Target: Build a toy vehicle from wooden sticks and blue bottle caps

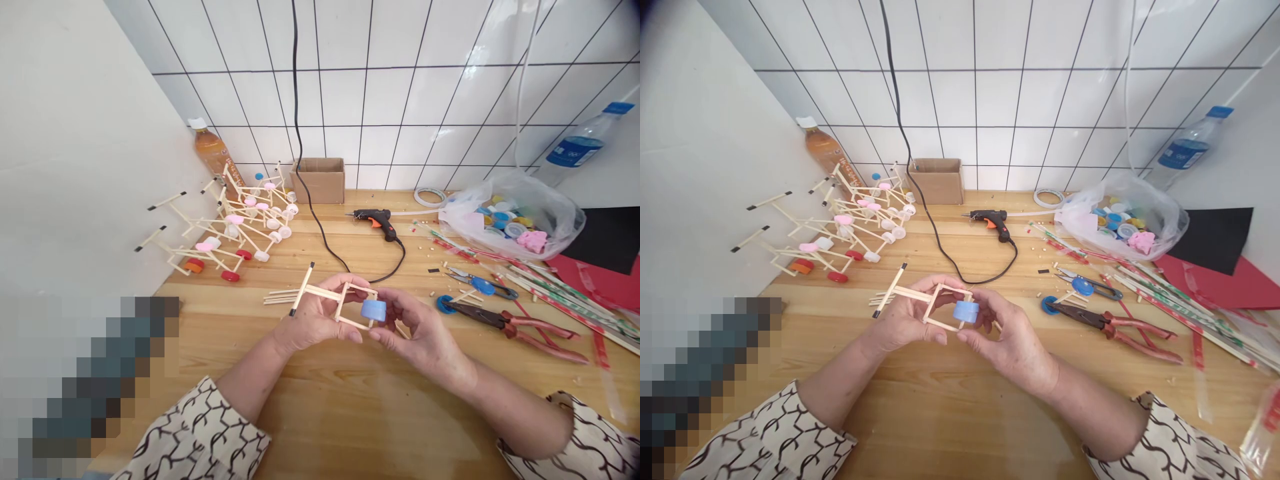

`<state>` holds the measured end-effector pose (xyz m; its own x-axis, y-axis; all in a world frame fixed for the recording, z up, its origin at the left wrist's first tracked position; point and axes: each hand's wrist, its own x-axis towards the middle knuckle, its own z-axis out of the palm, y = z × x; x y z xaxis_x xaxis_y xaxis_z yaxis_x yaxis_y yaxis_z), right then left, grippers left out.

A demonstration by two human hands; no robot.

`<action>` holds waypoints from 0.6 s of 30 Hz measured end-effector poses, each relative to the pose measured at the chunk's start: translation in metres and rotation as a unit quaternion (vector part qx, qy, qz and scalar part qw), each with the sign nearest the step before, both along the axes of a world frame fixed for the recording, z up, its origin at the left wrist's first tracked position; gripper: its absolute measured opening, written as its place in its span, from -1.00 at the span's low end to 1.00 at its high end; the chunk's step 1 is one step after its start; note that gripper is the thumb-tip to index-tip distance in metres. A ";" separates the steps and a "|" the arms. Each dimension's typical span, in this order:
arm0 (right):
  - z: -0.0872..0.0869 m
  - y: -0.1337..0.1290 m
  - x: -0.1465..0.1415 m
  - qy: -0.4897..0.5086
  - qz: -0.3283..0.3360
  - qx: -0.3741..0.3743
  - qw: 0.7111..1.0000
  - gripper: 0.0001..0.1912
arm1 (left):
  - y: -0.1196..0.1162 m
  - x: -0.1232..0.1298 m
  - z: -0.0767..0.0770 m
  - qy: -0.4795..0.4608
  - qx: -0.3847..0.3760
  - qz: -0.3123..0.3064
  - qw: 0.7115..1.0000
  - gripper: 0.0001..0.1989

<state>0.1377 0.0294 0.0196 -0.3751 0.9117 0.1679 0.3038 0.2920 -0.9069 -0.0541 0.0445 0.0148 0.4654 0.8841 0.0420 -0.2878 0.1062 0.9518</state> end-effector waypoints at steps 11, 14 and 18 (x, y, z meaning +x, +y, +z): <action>0.005 0.000 -0.001 0.062 0.017 -0.090 0.994 -0.55 | 0.002 -0.001 -0.007 -0.020 0.015 -0.022 0.999 -0.38; 0.006 0.003 0.002 0.128 0.019 -0.172 0.977 -0.62 | 0.002 -0.002 -0.007 -0.028 0.027 -0.024 0.999 -0.39; 0.002 0.010 0.006 0.222 -0.008 -0.290 0.931 -0.70 | 0.002 -0.002 -0.006 -0.035 0.034 -0.034 0.998 -0.40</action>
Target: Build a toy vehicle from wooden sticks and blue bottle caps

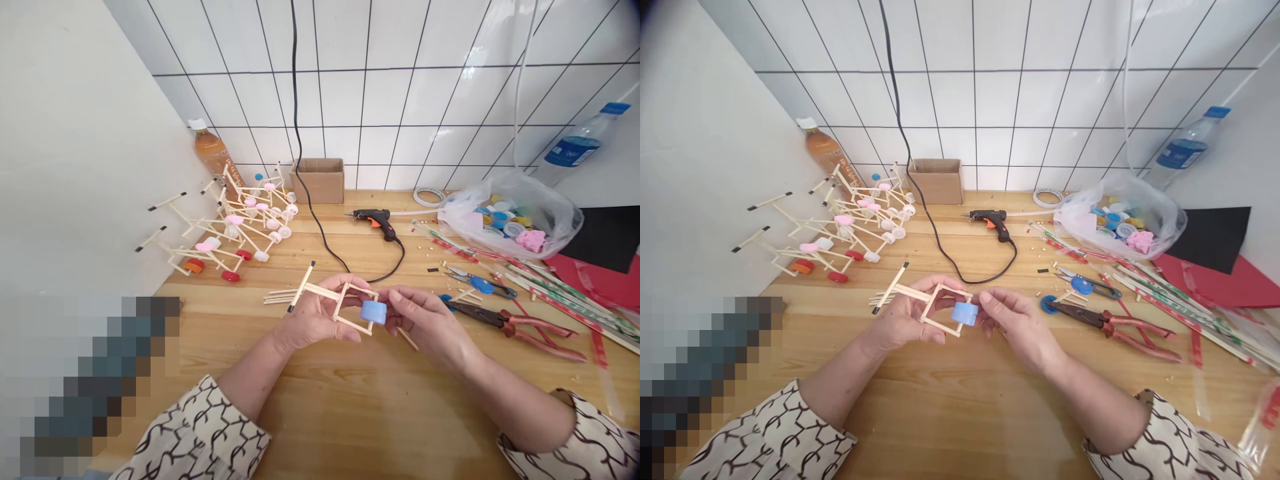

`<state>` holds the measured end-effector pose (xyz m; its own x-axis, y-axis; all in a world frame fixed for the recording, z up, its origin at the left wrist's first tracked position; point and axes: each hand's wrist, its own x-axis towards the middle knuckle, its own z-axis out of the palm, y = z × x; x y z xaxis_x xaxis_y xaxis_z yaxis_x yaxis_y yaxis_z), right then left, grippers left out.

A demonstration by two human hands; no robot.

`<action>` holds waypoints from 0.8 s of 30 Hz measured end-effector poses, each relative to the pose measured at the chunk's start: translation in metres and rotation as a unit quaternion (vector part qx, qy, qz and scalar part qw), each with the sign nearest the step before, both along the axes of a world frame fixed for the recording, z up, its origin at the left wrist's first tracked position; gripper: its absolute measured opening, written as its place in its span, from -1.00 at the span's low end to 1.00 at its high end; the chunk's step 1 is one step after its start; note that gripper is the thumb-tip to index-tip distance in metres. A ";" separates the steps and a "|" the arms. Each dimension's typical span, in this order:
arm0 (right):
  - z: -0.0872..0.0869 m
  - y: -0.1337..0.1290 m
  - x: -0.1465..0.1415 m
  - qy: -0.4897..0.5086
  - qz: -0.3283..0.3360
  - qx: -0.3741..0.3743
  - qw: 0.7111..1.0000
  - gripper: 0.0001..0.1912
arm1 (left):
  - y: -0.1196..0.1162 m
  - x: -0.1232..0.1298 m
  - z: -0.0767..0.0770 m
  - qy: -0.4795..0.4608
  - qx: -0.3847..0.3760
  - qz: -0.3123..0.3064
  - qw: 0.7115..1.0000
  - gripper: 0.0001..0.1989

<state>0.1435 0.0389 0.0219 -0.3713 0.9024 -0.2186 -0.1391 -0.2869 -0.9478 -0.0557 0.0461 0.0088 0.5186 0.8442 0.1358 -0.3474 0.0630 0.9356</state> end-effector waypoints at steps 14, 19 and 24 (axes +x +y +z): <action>0.008 0.002 0.000 0.039 0.029 -0.126 0.991 -0.78 | -0.004 0.003 0.001 0.025 0.004 -0.045 0.999 -0.40; 0.008 0.003 0.000 0.024 0.027 -0.117 0.992 -0.75 | -0.004 0.002 0.001 0.022 0.003 -0.050 0.998 -0.40; 0.008 0.004 0.000 0.000 0.035 -0.108 0.993 -0.74 | -0.005 0.002 0.002 0.036 0.000 -0.045 0.998 -0.40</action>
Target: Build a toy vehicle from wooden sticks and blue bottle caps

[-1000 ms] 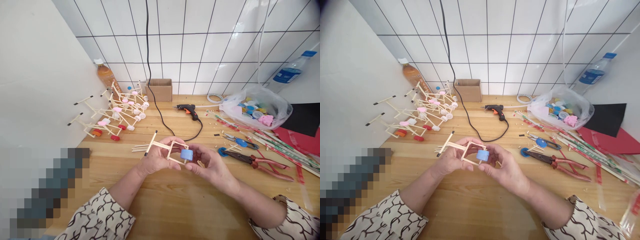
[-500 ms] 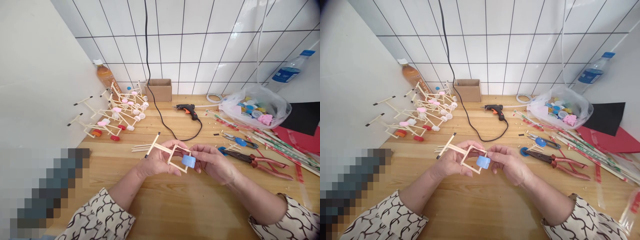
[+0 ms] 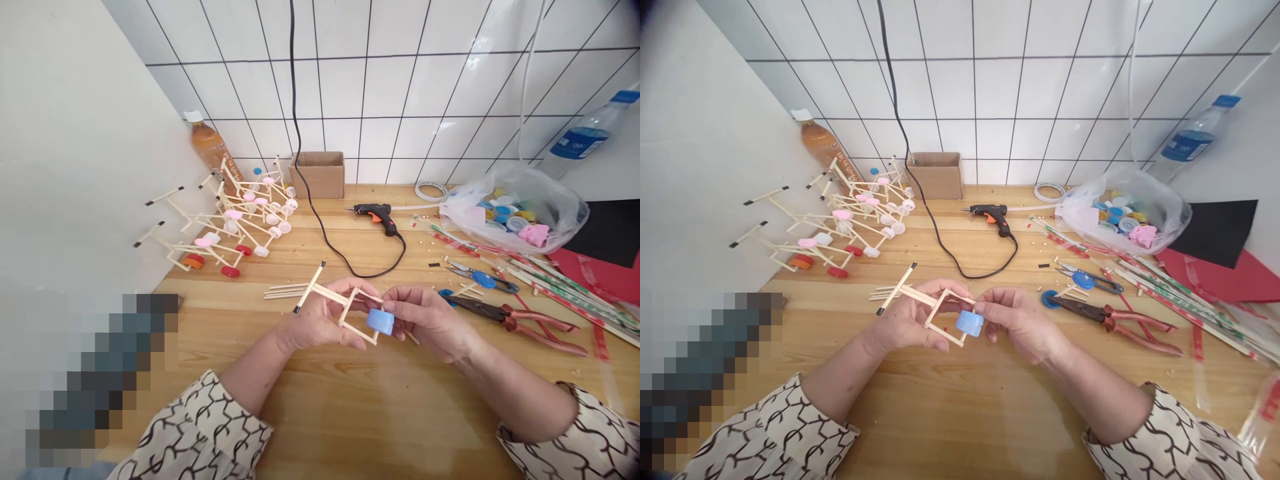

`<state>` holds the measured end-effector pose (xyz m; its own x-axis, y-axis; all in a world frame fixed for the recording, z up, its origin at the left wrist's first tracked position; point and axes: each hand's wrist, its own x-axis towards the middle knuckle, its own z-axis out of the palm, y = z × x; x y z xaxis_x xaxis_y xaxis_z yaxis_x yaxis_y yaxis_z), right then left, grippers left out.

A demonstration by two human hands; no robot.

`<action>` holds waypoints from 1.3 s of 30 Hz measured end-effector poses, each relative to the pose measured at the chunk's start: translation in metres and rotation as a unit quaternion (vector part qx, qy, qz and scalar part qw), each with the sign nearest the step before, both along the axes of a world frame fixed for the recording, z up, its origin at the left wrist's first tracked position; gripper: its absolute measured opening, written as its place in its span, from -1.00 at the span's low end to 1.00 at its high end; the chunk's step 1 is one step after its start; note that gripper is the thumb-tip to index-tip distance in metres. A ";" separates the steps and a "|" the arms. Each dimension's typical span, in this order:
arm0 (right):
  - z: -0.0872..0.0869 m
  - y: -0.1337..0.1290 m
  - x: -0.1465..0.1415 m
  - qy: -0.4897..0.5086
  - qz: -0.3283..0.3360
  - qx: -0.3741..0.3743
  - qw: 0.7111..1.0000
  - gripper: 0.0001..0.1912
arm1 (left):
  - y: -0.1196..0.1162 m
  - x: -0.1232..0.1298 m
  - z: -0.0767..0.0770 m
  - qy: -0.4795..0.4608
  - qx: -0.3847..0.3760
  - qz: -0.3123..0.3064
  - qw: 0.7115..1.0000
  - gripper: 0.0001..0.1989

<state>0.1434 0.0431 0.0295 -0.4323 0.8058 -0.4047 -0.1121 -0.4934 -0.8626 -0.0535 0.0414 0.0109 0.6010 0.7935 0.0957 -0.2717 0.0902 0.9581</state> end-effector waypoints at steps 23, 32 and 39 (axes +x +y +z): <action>-0.004 -0.001 0.000 0.062 -0.022 0.005 0.998 -0.81 | 0.002 -0.003 0.000 -0.024 0.005 0.001 1.000 -0.40; -0.002 -0.003 0.001 0.022 -0.015 0.020 0.999 -0.74 | 0.002 -0.003 -0.001 -0.030 0.001 -0.005 1.000 -0.40; -0.008 -0.002 0.001 0.000 0.000 0.045 0.999 -0.77 | 0.001 -0.002 0.002 -0.029 -0.003 -0.009 1.000 -0.41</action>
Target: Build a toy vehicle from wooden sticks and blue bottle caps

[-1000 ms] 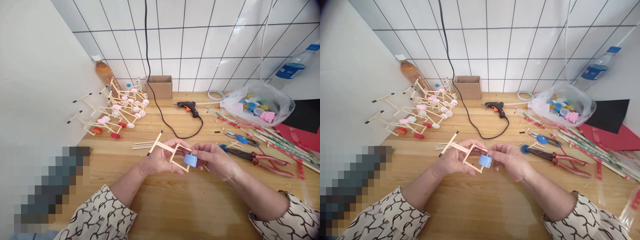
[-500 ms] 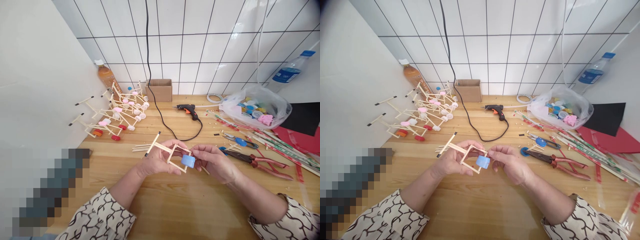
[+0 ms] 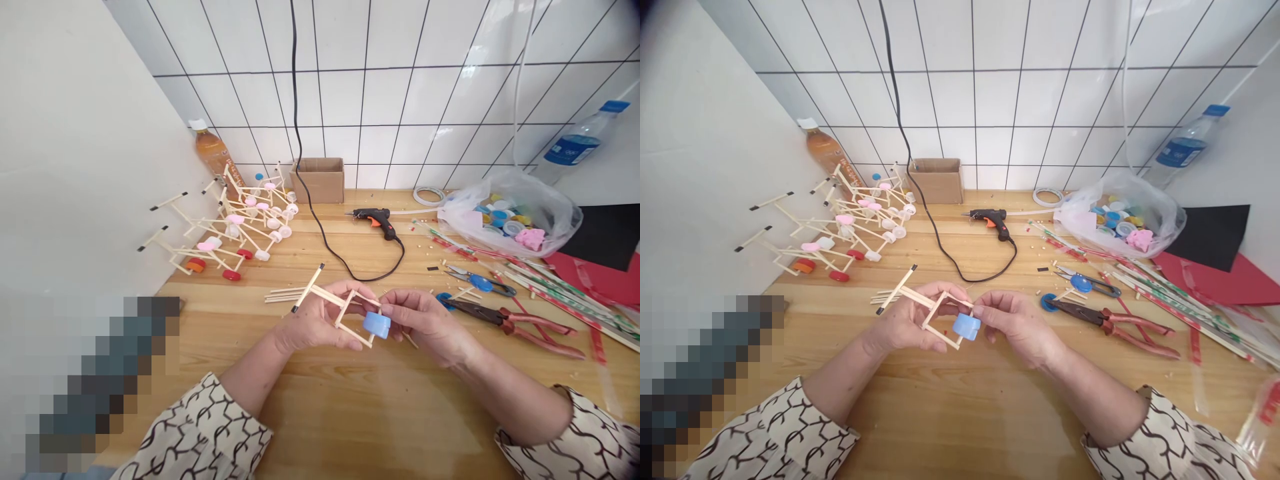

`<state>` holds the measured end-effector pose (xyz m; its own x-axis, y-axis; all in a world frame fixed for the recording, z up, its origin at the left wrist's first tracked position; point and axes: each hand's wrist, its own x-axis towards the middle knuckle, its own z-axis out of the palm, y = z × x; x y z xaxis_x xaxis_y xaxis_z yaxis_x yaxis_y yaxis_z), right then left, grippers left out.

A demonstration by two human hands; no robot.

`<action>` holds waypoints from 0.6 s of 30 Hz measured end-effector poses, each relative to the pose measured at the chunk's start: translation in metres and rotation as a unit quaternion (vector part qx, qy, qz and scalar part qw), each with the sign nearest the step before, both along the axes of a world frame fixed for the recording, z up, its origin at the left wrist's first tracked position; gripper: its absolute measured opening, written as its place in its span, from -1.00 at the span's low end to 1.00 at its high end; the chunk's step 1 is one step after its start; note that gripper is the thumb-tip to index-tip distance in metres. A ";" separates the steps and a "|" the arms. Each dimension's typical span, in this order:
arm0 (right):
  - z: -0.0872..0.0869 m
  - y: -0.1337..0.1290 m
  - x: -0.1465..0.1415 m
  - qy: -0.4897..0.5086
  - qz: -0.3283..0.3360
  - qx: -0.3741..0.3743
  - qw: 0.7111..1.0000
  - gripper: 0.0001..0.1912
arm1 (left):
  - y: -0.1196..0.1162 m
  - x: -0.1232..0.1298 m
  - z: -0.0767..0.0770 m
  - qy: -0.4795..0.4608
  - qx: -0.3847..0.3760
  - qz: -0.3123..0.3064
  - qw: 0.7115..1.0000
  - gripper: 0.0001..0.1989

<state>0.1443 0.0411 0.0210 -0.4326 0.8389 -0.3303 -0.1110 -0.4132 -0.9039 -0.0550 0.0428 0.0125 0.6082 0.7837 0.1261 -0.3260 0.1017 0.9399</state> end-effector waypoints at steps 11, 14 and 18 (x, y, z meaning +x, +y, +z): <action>0.004 0.006 0.001 0.005 -0.033 0.029 0.999 -0.75 | 0.009 -0.012 -0.001 -0.005 0.019 0.002 1.000 -0.41; 0.003 0.008 0.004 -0.008 -0.040 0.051 0.998 -0.76 | 0.012 -0.020 -0.002 -0.012 0.023 0.003 1.000 -0.41; 0.003 0.004 0.004 -0.054 -0.019 0.096 0.994 -0.76 | 0.013 -0.027 0.000 -0.033 0.009 0.002 0.999 -0.41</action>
